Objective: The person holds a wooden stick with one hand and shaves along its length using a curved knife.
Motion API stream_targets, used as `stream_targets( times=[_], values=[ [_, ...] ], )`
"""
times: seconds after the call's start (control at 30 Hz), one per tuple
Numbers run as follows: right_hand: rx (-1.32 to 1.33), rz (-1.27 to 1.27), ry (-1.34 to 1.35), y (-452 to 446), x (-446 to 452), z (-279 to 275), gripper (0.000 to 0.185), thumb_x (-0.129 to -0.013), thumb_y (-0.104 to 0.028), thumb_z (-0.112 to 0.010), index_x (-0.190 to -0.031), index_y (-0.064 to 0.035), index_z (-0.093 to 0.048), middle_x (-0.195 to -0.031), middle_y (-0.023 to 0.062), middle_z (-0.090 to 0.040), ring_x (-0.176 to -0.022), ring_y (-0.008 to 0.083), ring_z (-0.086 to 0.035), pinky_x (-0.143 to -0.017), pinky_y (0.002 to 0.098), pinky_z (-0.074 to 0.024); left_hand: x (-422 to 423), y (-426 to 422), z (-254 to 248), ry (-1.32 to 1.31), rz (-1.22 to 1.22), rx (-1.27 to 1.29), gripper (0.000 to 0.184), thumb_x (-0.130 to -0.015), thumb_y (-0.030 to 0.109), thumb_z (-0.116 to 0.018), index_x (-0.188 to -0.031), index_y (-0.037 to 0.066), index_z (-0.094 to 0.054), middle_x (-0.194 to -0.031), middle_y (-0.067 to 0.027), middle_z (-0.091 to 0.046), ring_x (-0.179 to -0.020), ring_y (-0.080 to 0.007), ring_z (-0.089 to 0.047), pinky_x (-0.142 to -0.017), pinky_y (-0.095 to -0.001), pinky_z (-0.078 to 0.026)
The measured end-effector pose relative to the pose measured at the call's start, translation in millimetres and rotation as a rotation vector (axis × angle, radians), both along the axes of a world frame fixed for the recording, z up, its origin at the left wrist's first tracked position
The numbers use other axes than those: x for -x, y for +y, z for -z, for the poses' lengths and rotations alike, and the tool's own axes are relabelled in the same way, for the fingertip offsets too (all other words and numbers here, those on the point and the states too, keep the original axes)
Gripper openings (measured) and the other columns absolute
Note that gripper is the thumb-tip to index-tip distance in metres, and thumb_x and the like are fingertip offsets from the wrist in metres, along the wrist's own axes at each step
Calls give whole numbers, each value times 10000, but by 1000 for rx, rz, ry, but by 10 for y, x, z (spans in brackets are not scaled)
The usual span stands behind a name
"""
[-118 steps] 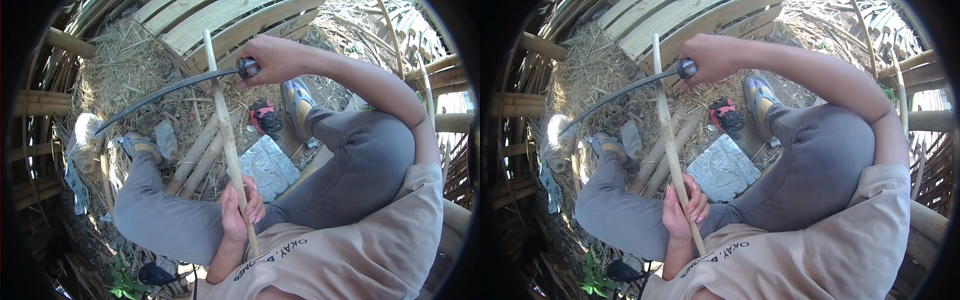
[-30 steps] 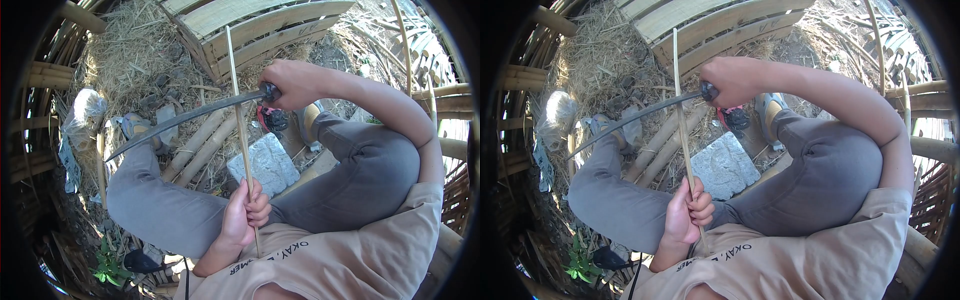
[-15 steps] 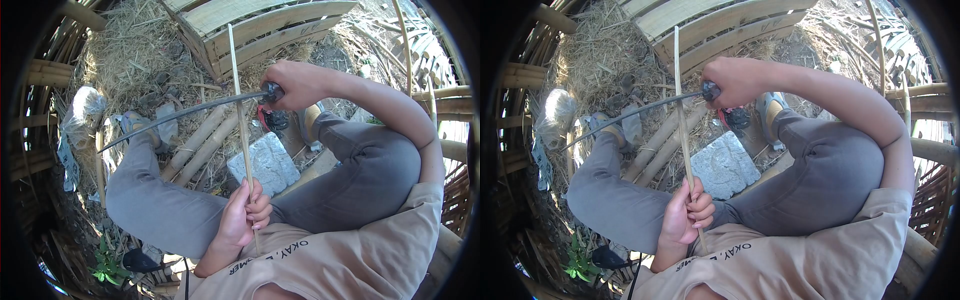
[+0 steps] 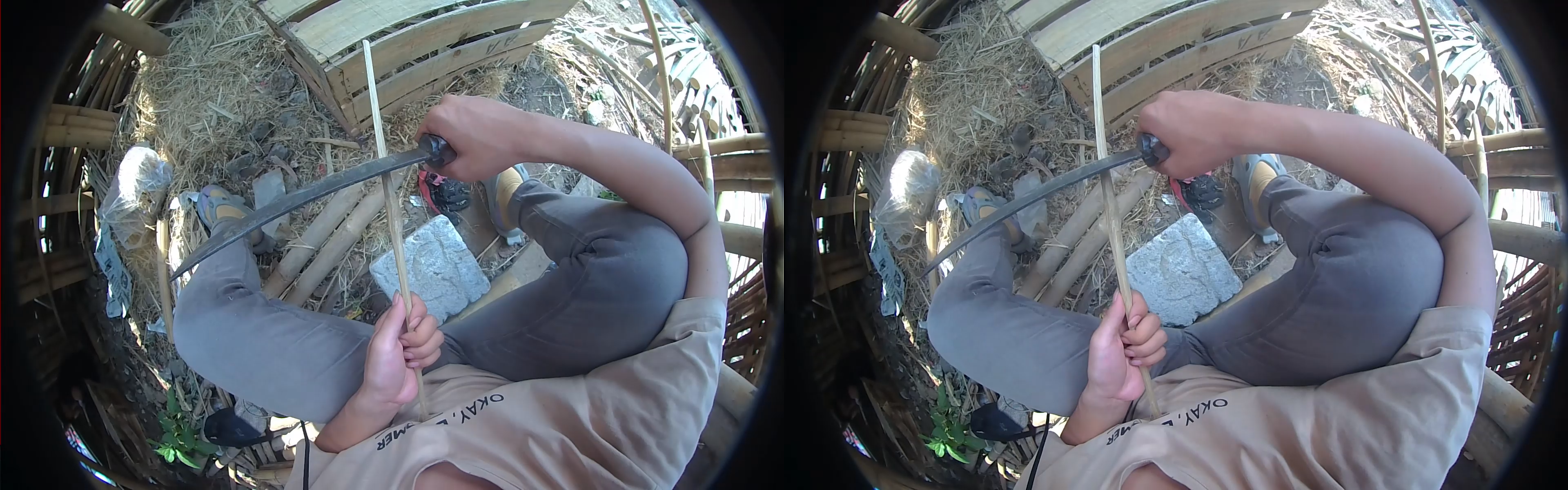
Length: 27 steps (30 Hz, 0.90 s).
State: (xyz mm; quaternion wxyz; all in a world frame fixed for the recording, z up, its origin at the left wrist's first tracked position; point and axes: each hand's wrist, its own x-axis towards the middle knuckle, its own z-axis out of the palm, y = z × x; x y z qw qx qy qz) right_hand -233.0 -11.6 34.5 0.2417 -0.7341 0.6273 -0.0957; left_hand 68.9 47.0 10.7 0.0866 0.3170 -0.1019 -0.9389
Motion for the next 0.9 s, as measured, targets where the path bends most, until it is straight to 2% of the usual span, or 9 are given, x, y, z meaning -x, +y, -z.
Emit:
stream_targets(
  times=[0.17,0.27,0.57,0.77,0.9],
  values=[
    [-26,20,25,-14,22,-55,133,-701,-112,-651,-711,19,-631,-632,187,-607,-677,397,-646,-611,495,-483,2,14,-10,1,-16,-23,412,-1121,432,-310,-837,150,-406,-599,82,-250,-484,-29,-186,-418,-210,-177],
    [42,20,149,-43,136,-62,134,-677,-104,-648,-697,25,-618,-627,190,-599,-671,400,-638,-610,494,-482,13,15,-16,-31,-14,-3,411,-1121,432,-312,-835,151,-402,-595,83,-249,-482,-28,-185,-417,-213,-176],
    [-59,-3,48,17,98,-75,104,-667,-75,-635,-691,25,-615,-633,193,-602,-660,400,-637,-607,486,-479,-23,41,-25,-33,-5,15,415,-1116,442,-325,-824,153,-389,-590,86,-247,-485,-25,-184,-416,-213,-174],
    [-69,3,39,16,45,-90,101,-667,-67,-635,-691,29,-618,-634,196,-607,-657,395,-641,-596,479,-473,21,59,-68,-86,6,81,438,-1109,477,-333,-811,158,-370,-598,89,-241,-495,-23,-185,-420,-211,-172],
    [-95,76,108,-6,14,-69,133,-657,-74,-647,-733,33,-669,-666,218,-633,-690,407,-658,-623,484,-496,42,75,-46,-102,11,120,454,-1100,511,-334,-809,163,-360,-604,90,-232,-501,-25,-183,-425,-213,-169]
  ],
)
